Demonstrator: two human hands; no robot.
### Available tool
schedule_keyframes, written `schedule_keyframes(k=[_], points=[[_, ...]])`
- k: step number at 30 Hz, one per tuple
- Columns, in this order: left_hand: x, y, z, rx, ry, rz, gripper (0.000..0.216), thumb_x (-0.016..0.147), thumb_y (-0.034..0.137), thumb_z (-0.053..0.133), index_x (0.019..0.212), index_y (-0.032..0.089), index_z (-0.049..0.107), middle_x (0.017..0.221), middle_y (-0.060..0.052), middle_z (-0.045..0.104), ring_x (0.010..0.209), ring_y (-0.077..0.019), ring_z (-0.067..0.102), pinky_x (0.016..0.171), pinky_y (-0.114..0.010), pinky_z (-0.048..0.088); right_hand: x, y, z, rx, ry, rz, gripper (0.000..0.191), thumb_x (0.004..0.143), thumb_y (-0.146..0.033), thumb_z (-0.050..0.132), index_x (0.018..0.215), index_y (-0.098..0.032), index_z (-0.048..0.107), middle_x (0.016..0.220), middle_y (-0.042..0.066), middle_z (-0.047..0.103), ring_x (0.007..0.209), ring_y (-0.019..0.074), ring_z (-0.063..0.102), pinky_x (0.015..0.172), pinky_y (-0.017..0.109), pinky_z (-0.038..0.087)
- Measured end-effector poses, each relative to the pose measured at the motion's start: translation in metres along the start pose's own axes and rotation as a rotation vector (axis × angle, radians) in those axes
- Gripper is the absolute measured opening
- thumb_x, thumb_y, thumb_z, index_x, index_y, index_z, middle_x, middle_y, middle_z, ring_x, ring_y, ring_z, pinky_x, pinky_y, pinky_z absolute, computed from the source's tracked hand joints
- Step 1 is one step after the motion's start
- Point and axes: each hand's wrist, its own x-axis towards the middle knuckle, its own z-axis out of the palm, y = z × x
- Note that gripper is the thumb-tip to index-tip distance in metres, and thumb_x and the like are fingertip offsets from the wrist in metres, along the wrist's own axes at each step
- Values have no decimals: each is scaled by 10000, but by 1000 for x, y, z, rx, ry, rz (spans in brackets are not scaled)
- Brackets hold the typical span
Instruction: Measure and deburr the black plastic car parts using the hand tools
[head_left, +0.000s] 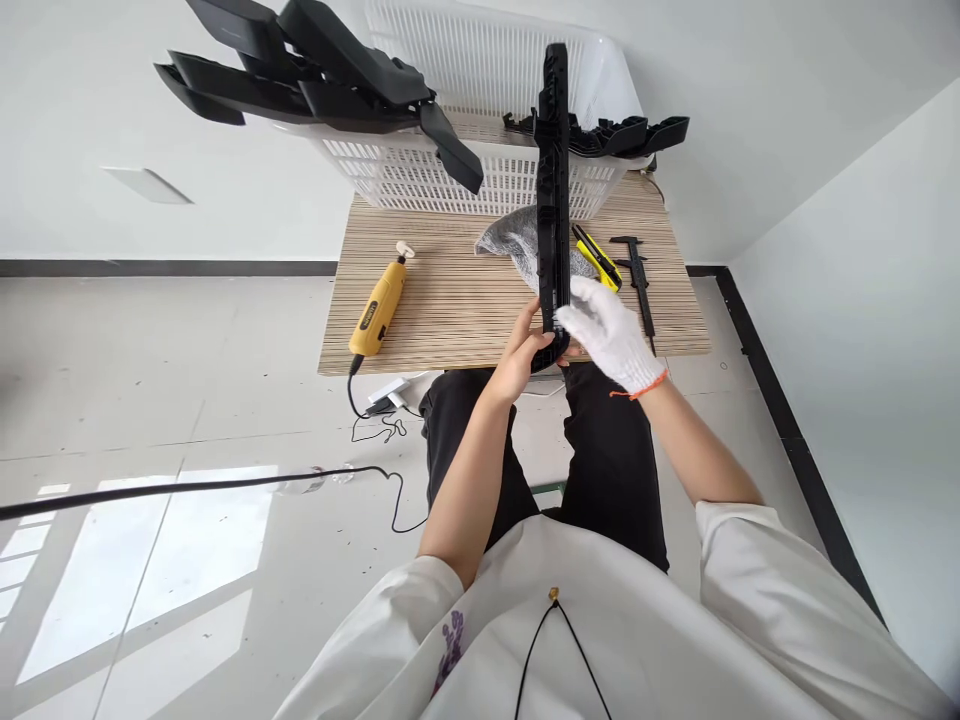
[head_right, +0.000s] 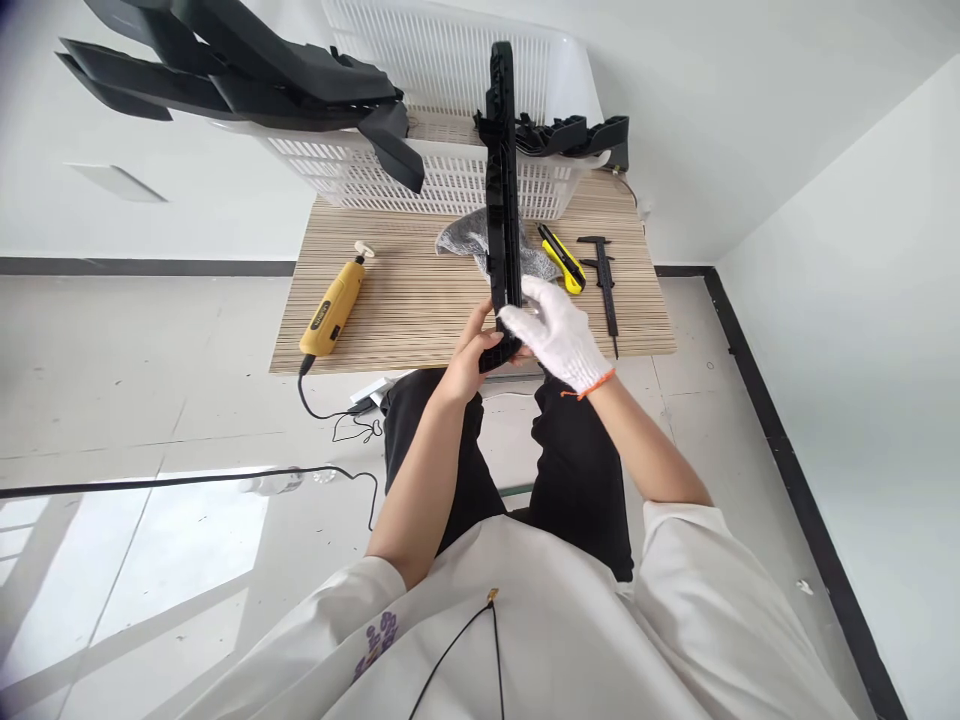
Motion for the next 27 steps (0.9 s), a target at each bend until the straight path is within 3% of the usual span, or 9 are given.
schedule_keyframes(k=[2, 4, 6, 9, 13, 17, 21, 24, 27], points=[[-2, 2, 1, 31, 30, -10, 774, 836, 380, 659, 1535, 194, 384, 1179, -96, 753, 1054, -246, 733, 902, -392, 572, 1, -4, 14, 43, 1, 22, 477, 935, -519, 606, 1351, -293, 662, 1344, 37, 723, 1157, 272, 698, 1024, 440, 562], [-2, 5, 2, 55, 72, -41, 663, 845, 401, 665, 1449, 202, 477, 1199, -85, 736, 1123, -253, 704, 943, -388, 559, 3, -3, 26, 61, 55, 60, 428, 936, -486, 592, 1309, -297, 684, 1288, 29, 748, 1123, 266, 708, 1028, 441, 555], [0, 12, 4, 77, 124, -94, 537, 874, 448, 642, 1338, 199, 539, 1134, -71, 732, 1049, -239, 709, 862, -358, 569, 4, 1, 35, 72, 89, 91, 421, 953, -480, 557, 1319, -316, 683, 1302, 26, 746, 1131, 268, 709, 1025, 446, 554], [14, 29, 5, 136, 174, -116, 394, 896, 474, 659, 1159, 191, 581, 940, -31, 711, 785, -170, 695, 685, -287, 545, 9, 5, 38, 58, 108, 101, 429, 997, -534, 478, 1268, -304, 719, 1238, 47, 770, 1124, 277, 718, 1001, 437, 556], [50, 53, 2, 211, 144, -82, 377, 900, 450, 734, 1111, 194, 556, 720, 15, 658, 586, -162, 681, 578, -294, 539, 37, 6, 15, 47, 248, 104, 535, 1030, -591, 389, 1227, -244, 746, 1211, 84, 778, 1148, 267, 713, 1055, 435, 525], [80, 59, -7, 292, 195, 71, 469, 905, 630, 695, 878, 195, 524, 578, 11, 596, 474, -177, 649, 445, -279, 474, 74, 15, -19, -151, 469, 99, 449, 1016, -456, 427, 1212, -211, 749, 1290, 113, 751, 1236, 300, 666, 1104, 478, 461], [84, 44, -19, 269, 165, 40, 520, 882, 681, 695, 960, 203, 505, 640, 13, 649, 499, -171, 675, 463, -287, 537, 88, 41, -31, -263, 388, 183, 367, 942, -364, 550, 1200, -224, 769, 1258, 107, 769, 1226, 328, 669, 1090, 501, 458], [78, 36, -24, 256, 112, 33, 526, 892, 638, 706, 1077, 213, 457, 778, 15, 698, 566, -156, 713, 542, -305, 603, 85, 61, -25, -305, 304, 201, 410, 891, -358, 658, 1268, -234, 758, 1284, 104, 759, 1245, 329, 665, 1107, 506, 458], [75, 35, -24, 264, 83, 94, 492, 913, 595, 703, 1076, 232, 415, 792, 30, 687, 535, -126, 678, 539, -296, 591, 84, 68, -19, -356, 268, 195, 456, 869, -365, 705, 1309, -252, 745, 1330, 100, 736, 1279, 335, 649, 1126, 522, 452]])
